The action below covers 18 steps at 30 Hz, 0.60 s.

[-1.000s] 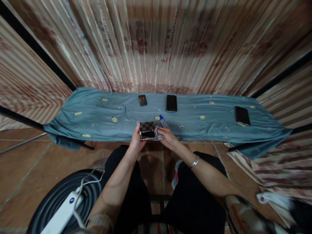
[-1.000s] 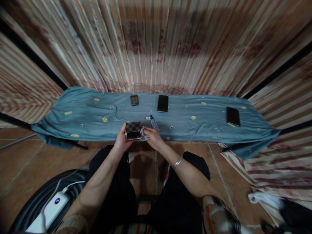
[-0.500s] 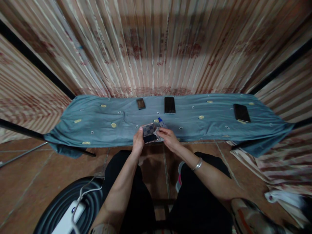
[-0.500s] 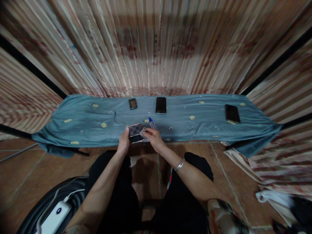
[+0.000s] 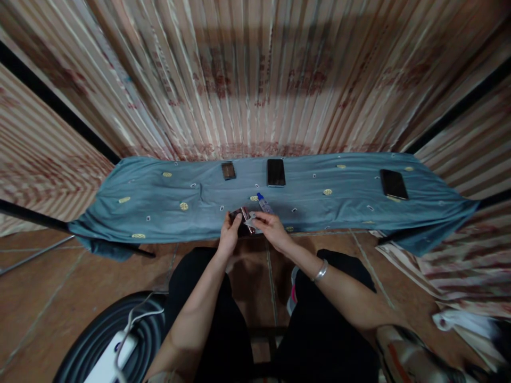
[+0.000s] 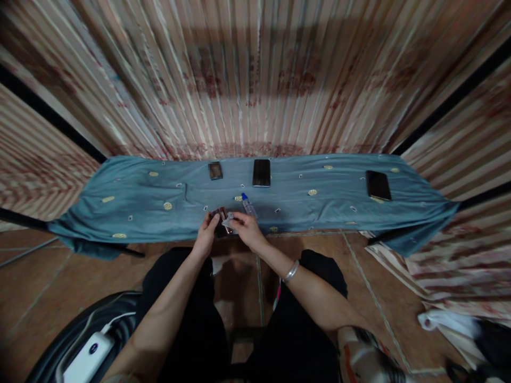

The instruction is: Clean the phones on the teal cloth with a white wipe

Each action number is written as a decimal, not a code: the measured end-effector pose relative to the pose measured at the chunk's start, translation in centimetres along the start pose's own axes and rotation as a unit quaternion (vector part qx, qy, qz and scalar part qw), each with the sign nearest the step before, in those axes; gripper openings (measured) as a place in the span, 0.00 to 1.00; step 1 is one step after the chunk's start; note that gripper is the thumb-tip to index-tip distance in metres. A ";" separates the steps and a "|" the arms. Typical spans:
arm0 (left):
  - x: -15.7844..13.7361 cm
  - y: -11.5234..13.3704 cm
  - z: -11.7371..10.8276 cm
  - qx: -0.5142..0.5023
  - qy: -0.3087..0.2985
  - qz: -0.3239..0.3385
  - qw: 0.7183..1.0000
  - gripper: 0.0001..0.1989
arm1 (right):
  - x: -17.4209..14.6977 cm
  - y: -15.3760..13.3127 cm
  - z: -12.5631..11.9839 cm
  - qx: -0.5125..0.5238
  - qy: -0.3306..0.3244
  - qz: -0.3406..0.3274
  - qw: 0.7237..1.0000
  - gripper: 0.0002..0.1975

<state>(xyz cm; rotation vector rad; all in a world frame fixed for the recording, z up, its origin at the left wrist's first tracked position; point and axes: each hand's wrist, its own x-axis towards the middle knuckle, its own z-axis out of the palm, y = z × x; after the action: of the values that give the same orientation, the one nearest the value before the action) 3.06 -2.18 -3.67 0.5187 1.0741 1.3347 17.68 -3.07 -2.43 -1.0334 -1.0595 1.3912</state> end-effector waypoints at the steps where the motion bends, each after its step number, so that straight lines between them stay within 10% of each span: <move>1: -0.3 -0.1 0.2 0.025 0.017 0.026 0.999 0.18 | 0.0 0.2 0.1 -0.018 -0.010 -0.009 1.000 0.17; 8: -2.2 0.5 1.8 -0.009 -0.058 -0.034 0.998 0.27 | -0.6 0.3 0.3 -0.176 -0.054 -0.109 0.977 0.16; 18: -3.1 1.9 2.6 -0.108 -0.038 -0.104 0.988 0.15 | -2.5 -1.3 0.8 -0.323 -0.144 -0.283 0.892 0.25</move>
<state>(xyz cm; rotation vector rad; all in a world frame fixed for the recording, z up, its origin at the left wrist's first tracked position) 4.61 -4.01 0.07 0.2861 0.8832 1.2186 17.43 -5.50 -0.87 -0.8634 -1.9491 0.7211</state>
